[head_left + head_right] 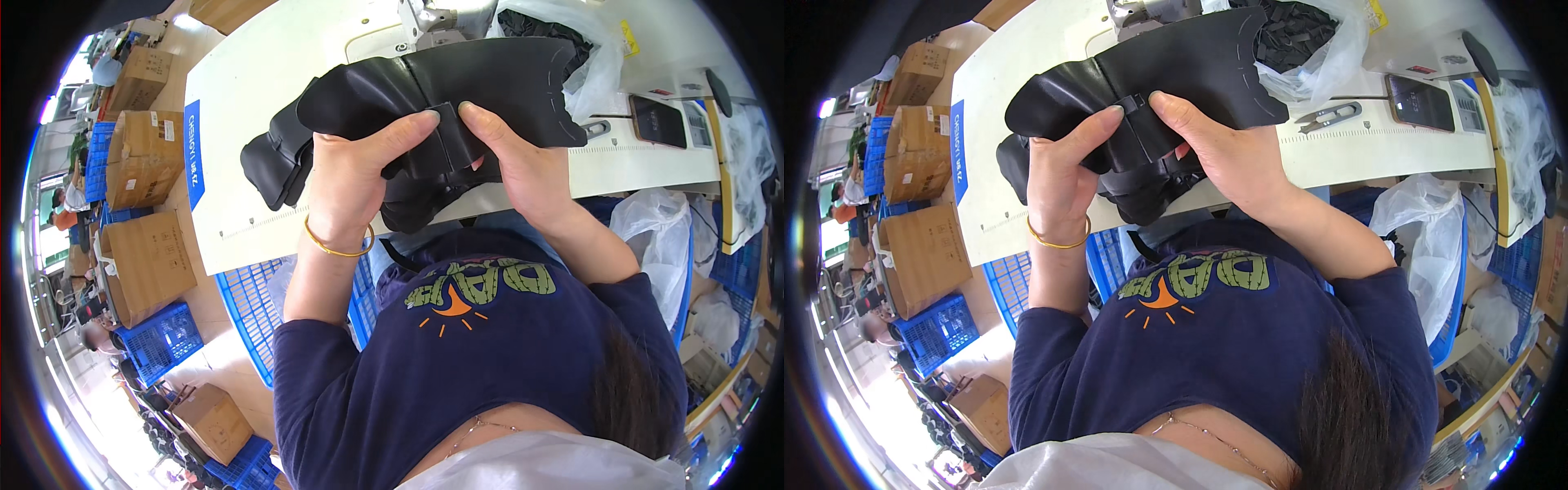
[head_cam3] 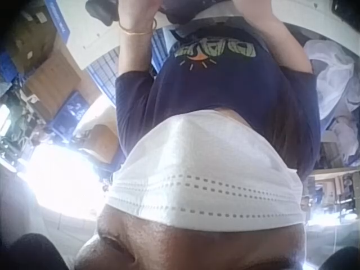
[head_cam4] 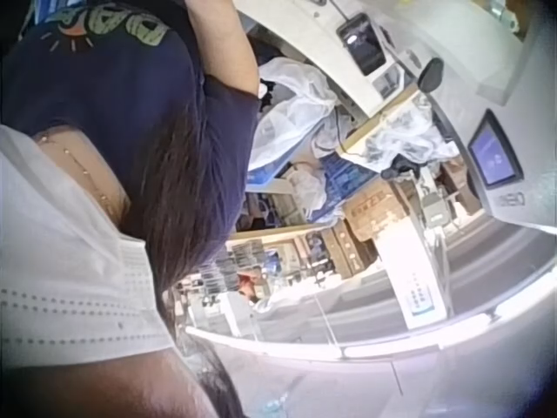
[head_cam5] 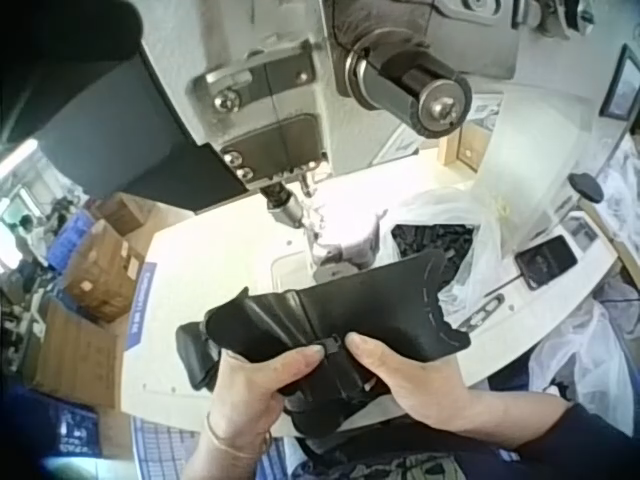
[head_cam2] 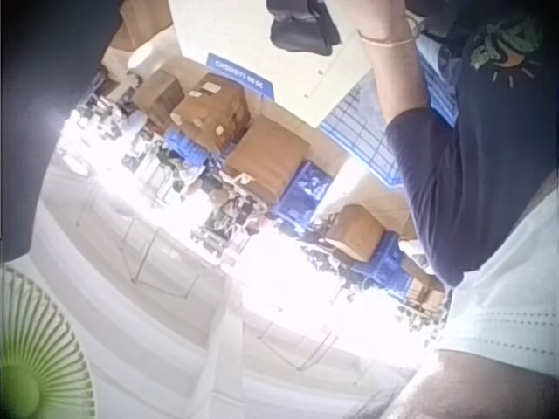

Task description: Stitching black shoe upper components together using an industrial sewing machine.

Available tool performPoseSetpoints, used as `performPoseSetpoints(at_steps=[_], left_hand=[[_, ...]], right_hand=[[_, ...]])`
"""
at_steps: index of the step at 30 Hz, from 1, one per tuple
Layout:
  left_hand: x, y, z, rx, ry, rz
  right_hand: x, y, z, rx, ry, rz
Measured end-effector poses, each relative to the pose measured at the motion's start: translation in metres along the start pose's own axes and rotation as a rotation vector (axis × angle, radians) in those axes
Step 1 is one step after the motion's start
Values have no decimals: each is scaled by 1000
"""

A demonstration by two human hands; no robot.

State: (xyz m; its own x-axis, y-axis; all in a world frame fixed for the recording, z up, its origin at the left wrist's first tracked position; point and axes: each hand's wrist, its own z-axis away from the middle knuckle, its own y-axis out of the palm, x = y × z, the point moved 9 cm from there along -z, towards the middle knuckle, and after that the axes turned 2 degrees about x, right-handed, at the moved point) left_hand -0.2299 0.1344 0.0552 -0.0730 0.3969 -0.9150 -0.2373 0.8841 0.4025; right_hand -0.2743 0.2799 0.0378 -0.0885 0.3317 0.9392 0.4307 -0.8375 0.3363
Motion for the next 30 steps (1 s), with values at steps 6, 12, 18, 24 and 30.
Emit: performPoseSetpoints(at_steps=[6, 12, 18, 24, 30], left_hand=[[-3, -2, 0, 12, 29, -76], [5, -4, 0, 19, -83, 42], [9, -3, 1, 2, -85, 59], [6, -2, 2, -53, -39, 51], [7, -6, 2, -73, -56, 99]], right_hand=[[-2, 2, 2, 23, 15, 58], [3, 5, 2, 20, -70, 69], [3, 5, 0, 27, -72, 43], [4, 7, -2, 55, -51, 18], [11, 9, -3, 64, -96, 74]])
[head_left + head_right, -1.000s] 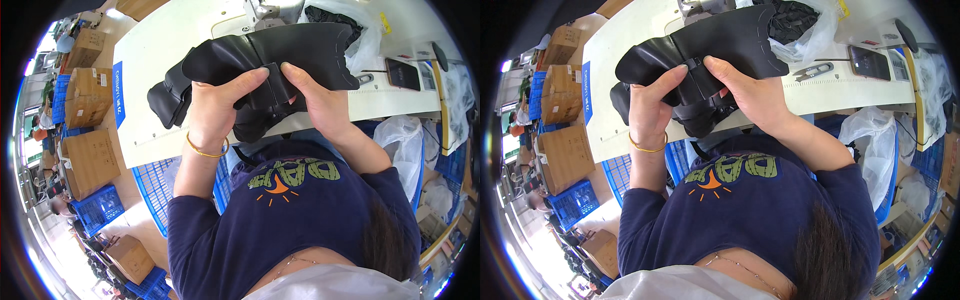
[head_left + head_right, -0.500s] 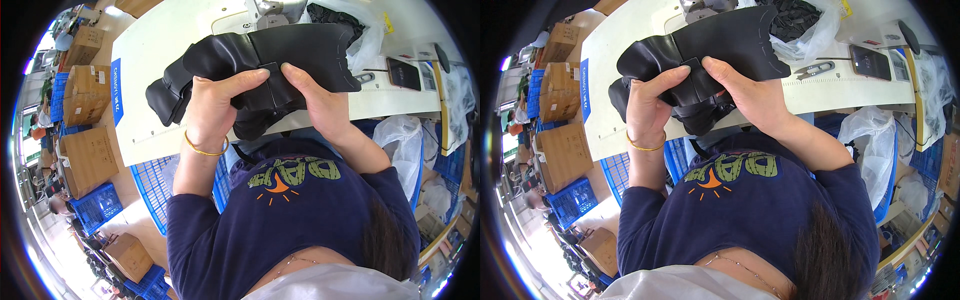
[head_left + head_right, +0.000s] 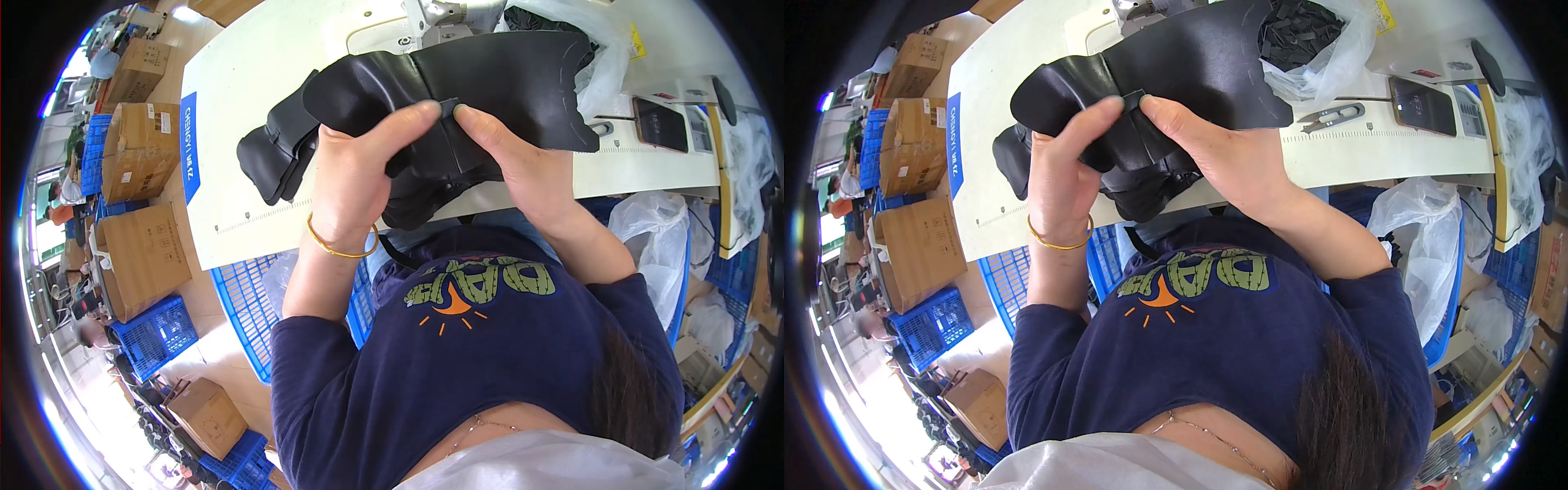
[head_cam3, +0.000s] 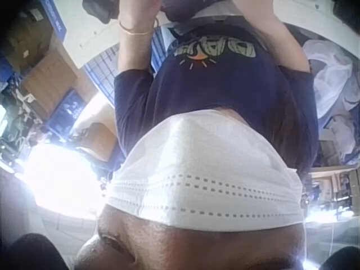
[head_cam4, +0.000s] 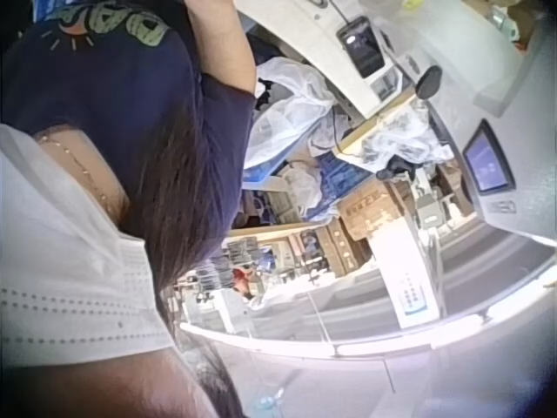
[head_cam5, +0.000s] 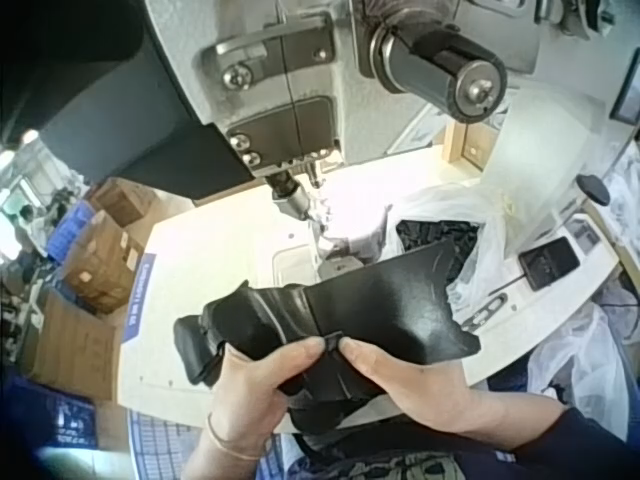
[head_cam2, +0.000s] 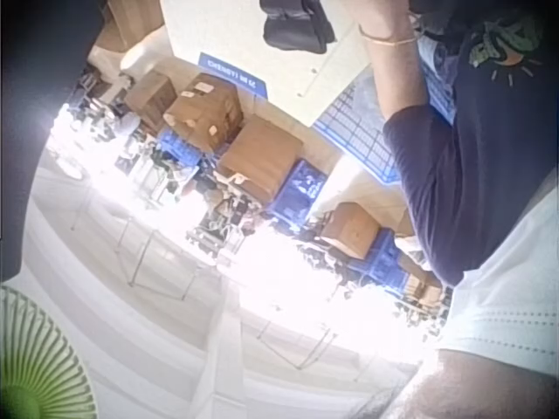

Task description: Stitching black shoe upper components together using an industrial sewing machine.

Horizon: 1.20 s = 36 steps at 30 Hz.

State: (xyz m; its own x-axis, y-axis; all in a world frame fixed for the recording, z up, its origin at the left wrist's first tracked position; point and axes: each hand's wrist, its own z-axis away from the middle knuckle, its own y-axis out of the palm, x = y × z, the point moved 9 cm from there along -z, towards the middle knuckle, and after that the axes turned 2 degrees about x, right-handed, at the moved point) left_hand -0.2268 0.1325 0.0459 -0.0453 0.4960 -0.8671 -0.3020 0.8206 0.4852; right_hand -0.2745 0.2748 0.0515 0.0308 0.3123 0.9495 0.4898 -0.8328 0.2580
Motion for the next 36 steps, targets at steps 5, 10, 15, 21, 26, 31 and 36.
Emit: performPoseSetpoints(at_steps=[5, 10, 15, 21, 26, 31, 36], left_hand=[[-4, 6, 0, 51, 56, -98], [-3, 5, -2, 49, 74, -102], [-11, 4, -7, 55, 96, -72], [-23, 9, -27, 101, 3, -82], [-30, 13, -52, 92, -36, -73], [-31, 15, -75, 61, -108, -69], [-43, 19, -85, 85, -17, -120]], right_hand=[[0, -1, 1, 4, -27, 12], [-1, -1, 2, 22, -49, 79], [12, 2, -1, -22, -124, 46], [14, -28, -17, -175, -15, -102], [24, -31, -43, -213, -65, -110], [34, -36, -66, -202, -103, -46], [33, -38, -75, -208, -104, -47]])
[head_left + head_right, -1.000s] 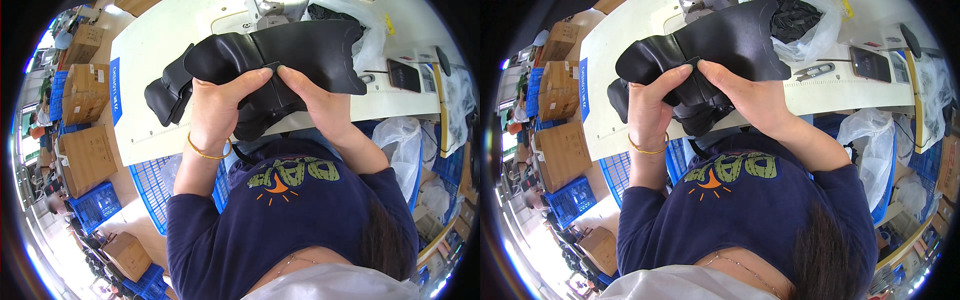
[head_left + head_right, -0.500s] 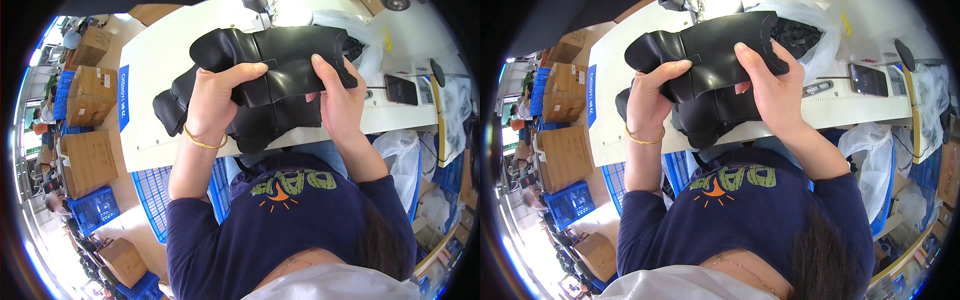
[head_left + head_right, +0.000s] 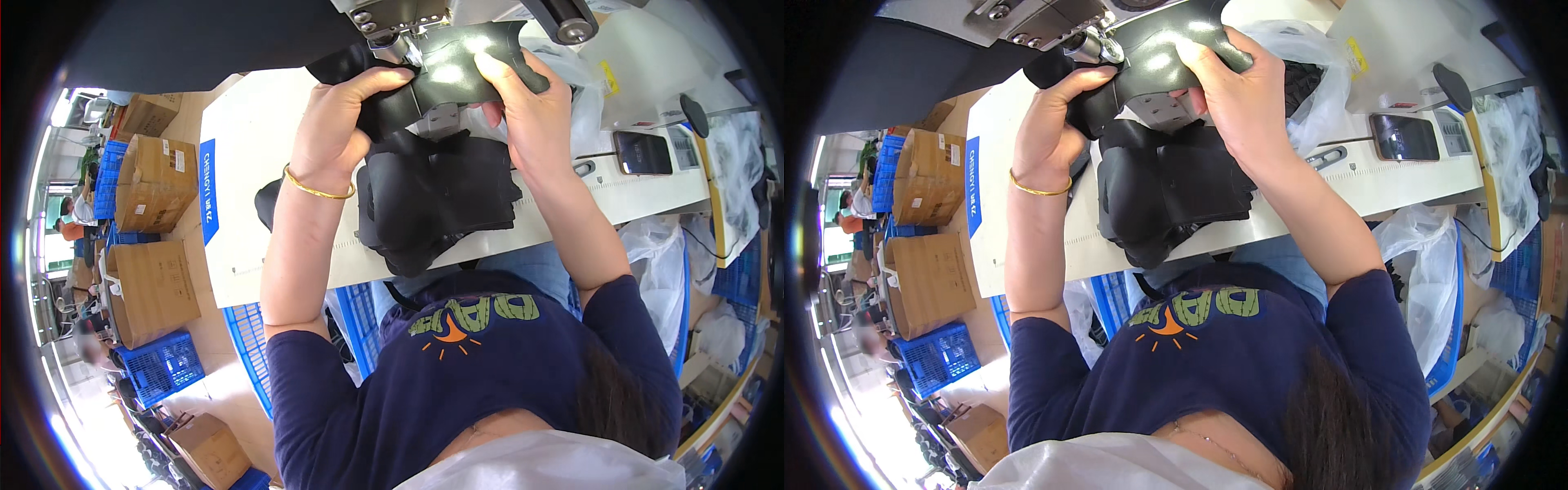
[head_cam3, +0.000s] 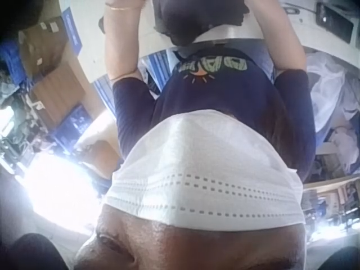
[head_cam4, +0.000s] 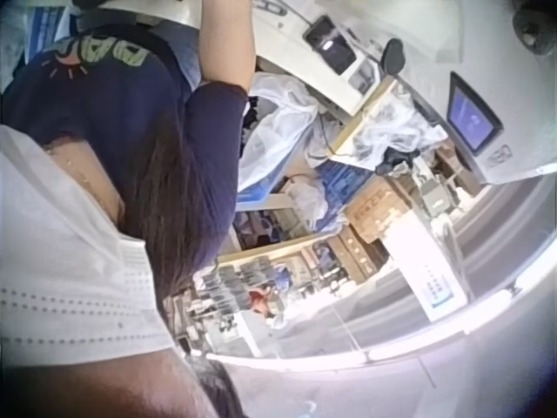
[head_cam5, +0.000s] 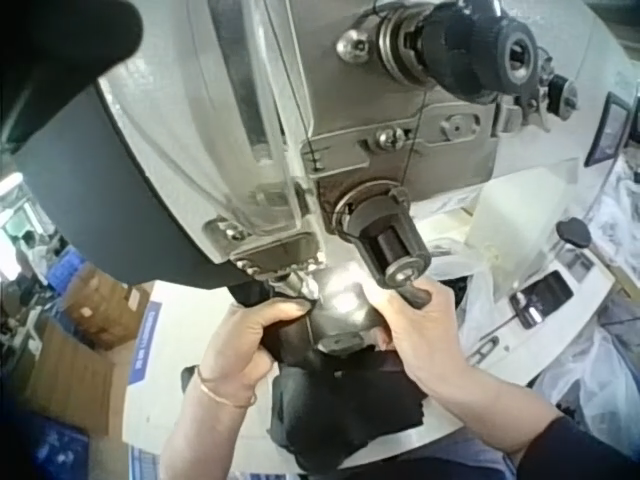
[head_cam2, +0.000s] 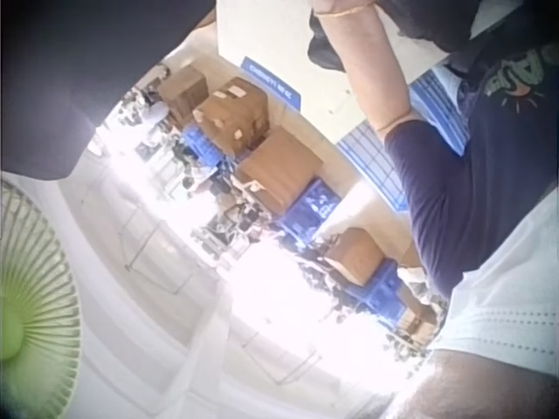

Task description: Stitching black shoe upper components together using an industrial sewing machine.

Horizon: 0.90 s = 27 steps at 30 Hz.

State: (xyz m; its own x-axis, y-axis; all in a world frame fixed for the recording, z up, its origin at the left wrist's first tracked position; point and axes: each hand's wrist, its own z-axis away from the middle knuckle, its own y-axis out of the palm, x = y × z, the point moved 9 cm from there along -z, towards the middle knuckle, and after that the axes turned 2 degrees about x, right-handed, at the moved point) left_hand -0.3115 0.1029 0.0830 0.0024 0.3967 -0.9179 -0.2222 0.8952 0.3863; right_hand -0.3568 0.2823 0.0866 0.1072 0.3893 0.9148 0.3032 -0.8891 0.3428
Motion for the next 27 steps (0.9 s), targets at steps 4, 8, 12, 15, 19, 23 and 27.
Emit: performPoseSetpoints(at_steps=[4, 8, 12, 15, 19, 23, 27], left_hand=[[-3, 3, -2, -7, 5, -22], [-7, 3, -2, -6, 28, -68], [-10, 3, -3, 15, 56, -96], [-10, 4, -2, 3, 38, -105], [-10, 4, -2, 7, 36, -111], [-9, 3, -3, 3, 35, -110], [-10, 4, -4, 27, 56, -104]], right_hand=[[1, -1, -2, -16, -34, -48], [0, -2, -2, -25, -23, -40], [-1, -1, -1, -1, -12, -33], [-2, -2, -1, -4, -11, -34], [-3, -2, -2, 13, -20, -26], [-3, -2, -1, -10, -18, -22], [0, 0, 1, 8, -22, -26]])
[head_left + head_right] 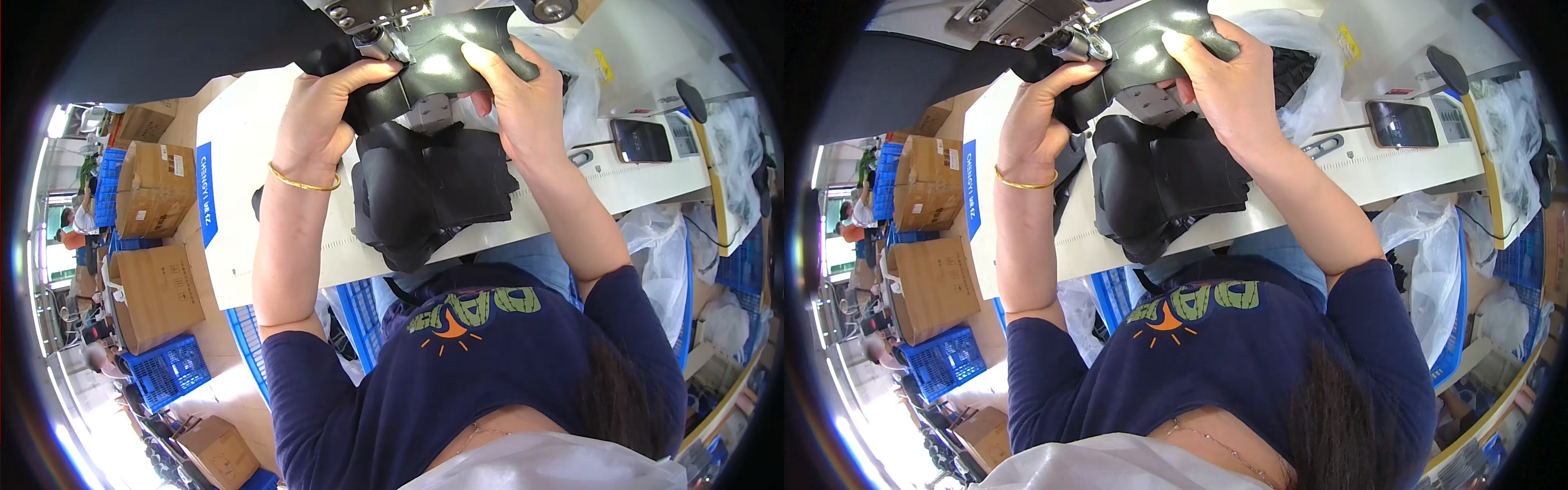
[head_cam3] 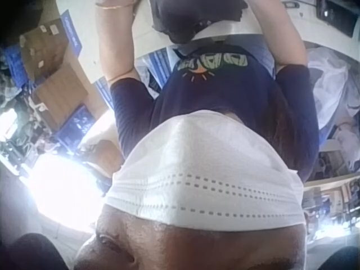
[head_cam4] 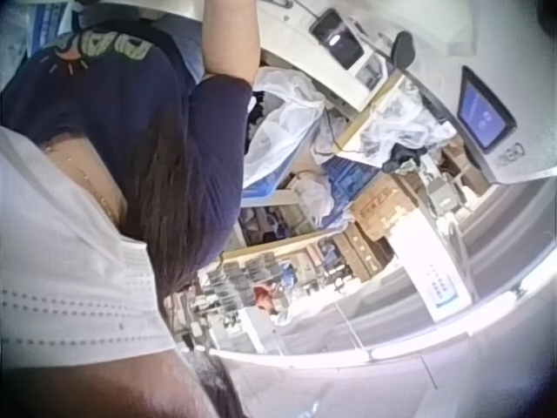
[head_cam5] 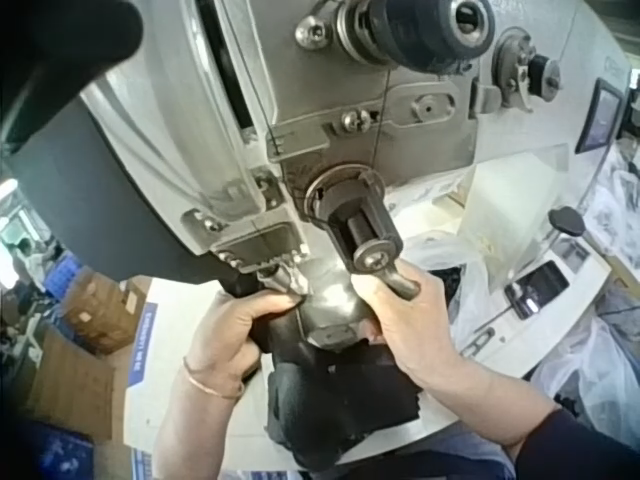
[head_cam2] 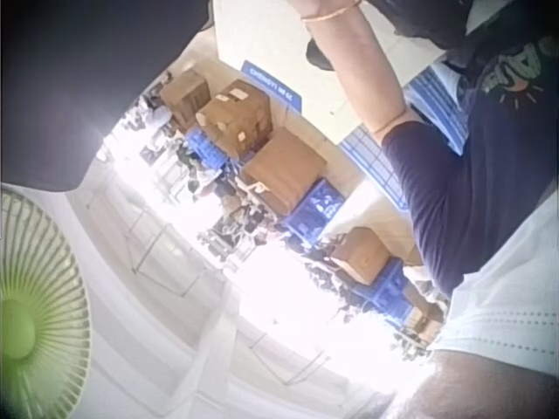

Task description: Stitching black shoe upper components together using an industrial sewing machine.

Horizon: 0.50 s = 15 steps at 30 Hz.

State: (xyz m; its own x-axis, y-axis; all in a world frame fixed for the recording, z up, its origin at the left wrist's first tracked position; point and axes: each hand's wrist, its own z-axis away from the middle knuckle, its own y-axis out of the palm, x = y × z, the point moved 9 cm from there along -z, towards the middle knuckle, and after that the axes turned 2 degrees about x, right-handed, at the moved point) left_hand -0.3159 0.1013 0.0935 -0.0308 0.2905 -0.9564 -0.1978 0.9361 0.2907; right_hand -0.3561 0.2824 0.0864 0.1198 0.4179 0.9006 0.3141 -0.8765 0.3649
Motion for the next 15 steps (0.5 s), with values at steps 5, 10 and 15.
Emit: performPoseSetpoints(at_steps=[5, 10, 15], left_hand=[[0, 0, 0, -12, -7, -21], [3, -7, -7, -13, 3, -28], [2, -7, -4, 5, -7, -56]], right_hand=[[-1, -6, -1, -48, 17, 95], [1, -2, -2, -54, 17, 92], [-1, -3, -2, -7, 10, 99]])
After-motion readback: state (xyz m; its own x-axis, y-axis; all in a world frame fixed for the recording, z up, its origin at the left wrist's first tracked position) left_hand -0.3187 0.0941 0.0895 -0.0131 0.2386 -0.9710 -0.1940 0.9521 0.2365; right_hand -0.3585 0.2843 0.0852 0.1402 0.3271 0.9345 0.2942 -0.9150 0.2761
